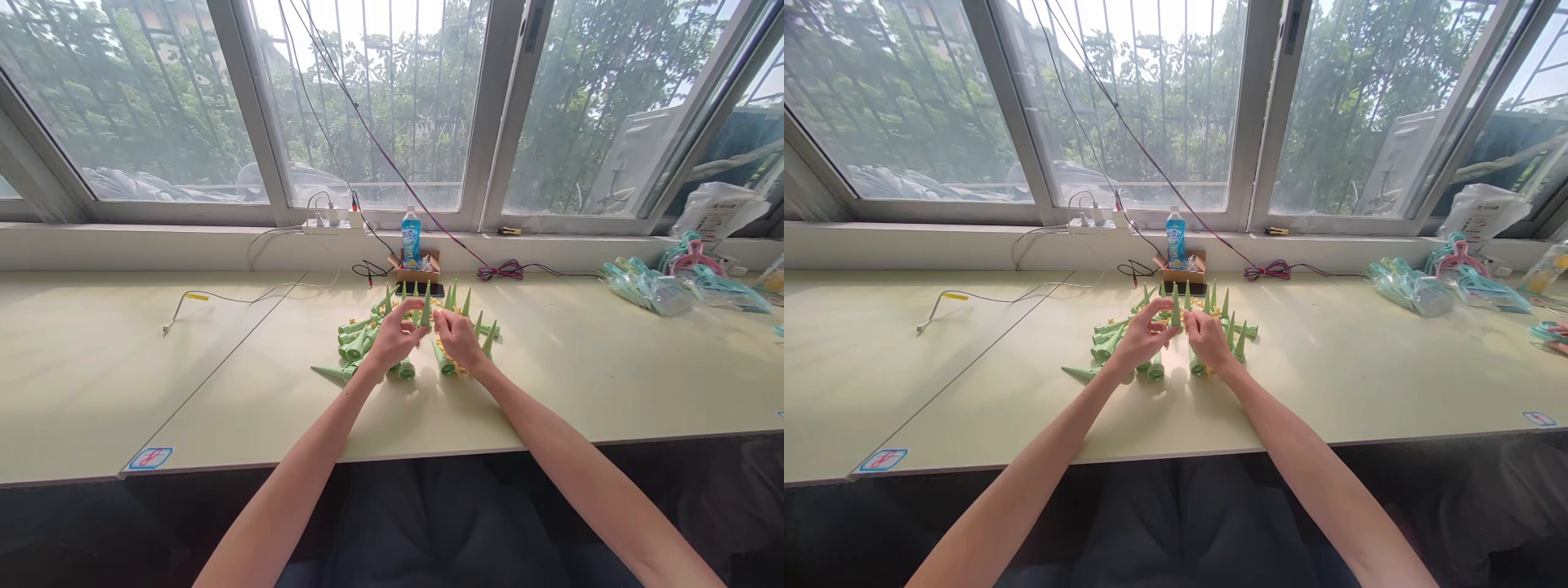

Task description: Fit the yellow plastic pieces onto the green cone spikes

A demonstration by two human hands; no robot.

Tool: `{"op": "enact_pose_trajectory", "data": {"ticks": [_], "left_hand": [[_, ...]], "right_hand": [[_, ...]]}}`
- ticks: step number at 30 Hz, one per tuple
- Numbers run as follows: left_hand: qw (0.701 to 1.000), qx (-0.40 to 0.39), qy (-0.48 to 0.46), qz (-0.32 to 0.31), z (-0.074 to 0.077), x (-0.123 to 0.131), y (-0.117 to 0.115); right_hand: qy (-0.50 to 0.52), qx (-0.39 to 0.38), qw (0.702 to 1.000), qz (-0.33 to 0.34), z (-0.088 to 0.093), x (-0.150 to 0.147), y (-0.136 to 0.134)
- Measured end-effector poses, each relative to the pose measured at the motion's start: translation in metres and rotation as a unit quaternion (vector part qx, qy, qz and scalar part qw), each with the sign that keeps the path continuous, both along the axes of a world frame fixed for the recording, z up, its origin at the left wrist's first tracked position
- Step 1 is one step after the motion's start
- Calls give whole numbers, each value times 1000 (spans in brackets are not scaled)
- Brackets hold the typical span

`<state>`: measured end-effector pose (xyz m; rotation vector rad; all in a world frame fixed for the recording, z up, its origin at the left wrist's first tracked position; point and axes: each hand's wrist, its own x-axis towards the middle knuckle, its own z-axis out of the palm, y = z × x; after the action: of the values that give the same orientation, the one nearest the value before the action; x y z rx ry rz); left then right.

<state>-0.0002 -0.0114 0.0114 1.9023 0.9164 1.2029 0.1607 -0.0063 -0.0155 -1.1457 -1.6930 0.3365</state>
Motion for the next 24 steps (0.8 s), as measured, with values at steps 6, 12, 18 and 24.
{"op": "enact_pose_trajectory", "data": {"ticks": [6, 12, 18, 24], "left_hand": [[1000, 21, 16, -3, 0, 1, -2], [998, 54, 19, 13, -4, 3, 0], [998, 64, 20, -10, -3, 4, -2], [1000, 19, 0, -17, 2, 5, -6]], "right_hand": [[-13, 3, 1000, 0, -2, -1, 0], [0, 8, 1000, -22, -3, -1, 3], [17, 9, 999, -44, -4, 0, 4], [23, 11, 999, -42, -2, 0, 3]]}}
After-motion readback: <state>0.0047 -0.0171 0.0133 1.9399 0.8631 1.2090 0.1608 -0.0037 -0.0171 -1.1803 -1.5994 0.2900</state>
